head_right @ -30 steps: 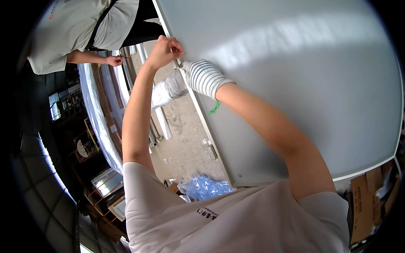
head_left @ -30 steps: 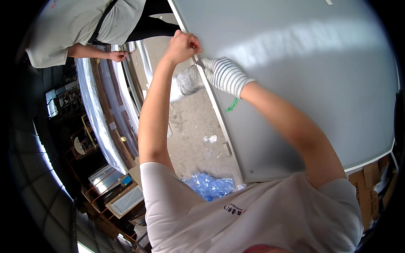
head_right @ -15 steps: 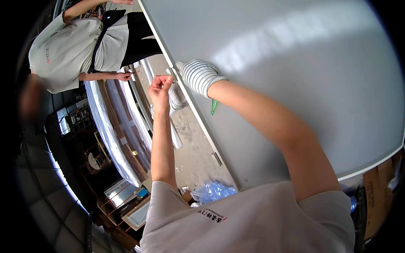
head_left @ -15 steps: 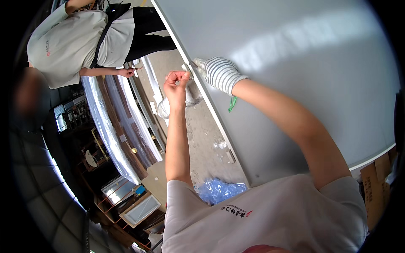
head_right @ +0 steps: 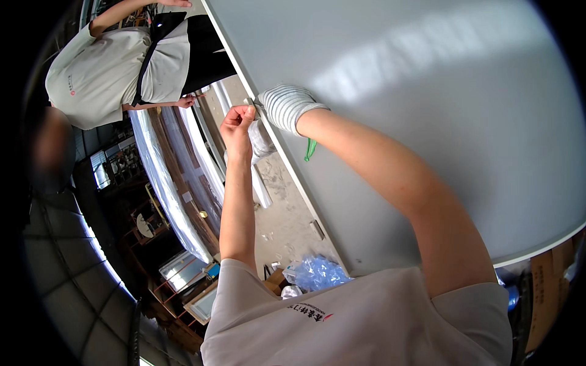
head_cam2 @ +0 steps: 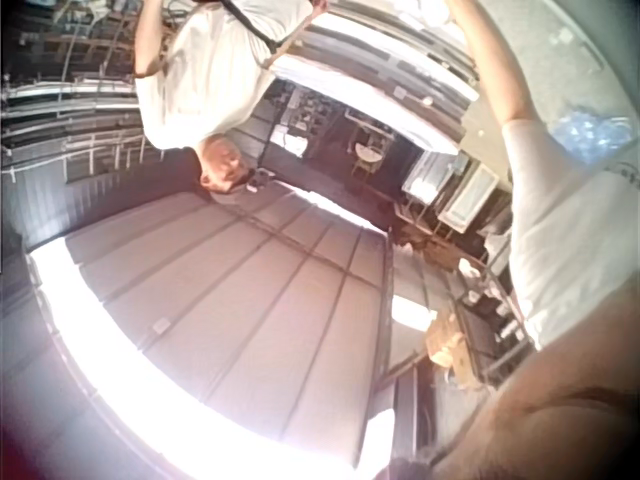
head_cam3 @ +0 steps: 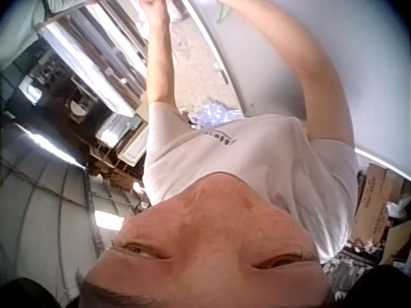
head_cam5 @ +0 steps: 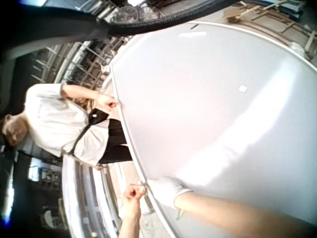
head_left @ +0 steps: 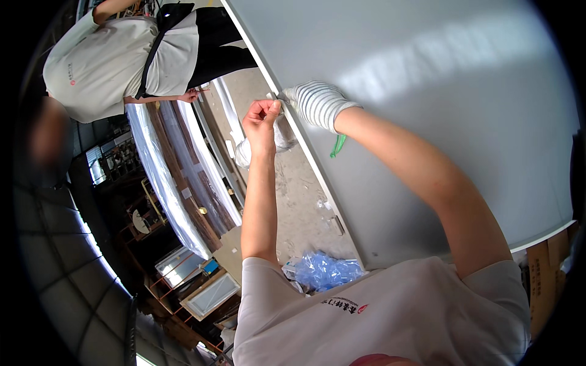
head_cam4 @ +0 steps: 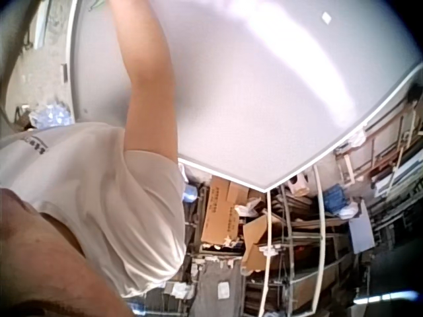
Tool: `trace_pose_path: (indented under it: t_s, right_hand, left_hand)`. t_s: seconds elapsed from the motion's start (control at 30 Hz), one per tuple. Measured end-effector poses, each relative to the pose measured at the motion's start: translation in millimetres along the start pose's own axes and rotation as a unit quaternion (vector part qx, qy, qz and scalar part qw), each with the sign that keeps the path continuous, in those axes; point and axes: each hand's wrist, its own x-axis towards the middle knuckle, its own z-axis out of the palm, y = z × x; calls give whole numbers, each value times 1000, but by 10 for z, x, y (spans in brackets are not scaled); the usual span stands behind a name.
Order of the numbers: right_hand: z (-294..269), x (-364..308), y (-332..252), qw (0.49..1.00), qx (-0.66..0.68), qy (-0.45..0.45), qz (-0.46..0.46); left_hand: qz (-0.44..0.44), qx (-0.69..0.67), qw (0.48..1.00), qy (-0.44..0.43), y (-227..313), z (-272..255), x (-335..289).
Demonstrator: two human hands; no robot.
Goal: The person takes a sealant gun from a shelf and applies a line of sealant along the edge of a large rectangular panel held by another person.
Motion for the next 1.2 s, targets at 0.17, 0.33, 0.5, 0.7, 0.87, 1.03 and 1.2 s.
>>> trace_pose_path:
  t_s: [0.17,0.33,0.5,0.7,0.87,1.03,1.2]
  right_hand:
    - [-11,-199,54,999,1,-52,-10]
    - [47,-448,172,1000,3,18,-19]
    - [-32,-715,193,995,76,70,16]
    - [-20,-1118,283,995,57,62,50]
    - [-33,-1801,543,995,46,66,60]
    - [-22,-2419,557,980,132,83,125]
    - [42,-2914,389,931,217,13,294]
  left_hand:
    - [-21,3,1000,-14,159,24,-59]
    - [64,-71,993,-68,579,-32,-239]
    - [12,-115,991,-73,591,-396,-602]
    - [-244,168,947,-128,-586,-995,-1914]
    - [-157,598,706,-345,-981,-1051,-3121]
    - [-261,475,827,-149,-839,-877,-3118]
    - [-103,444,887,-75,-760,-685,-3190]
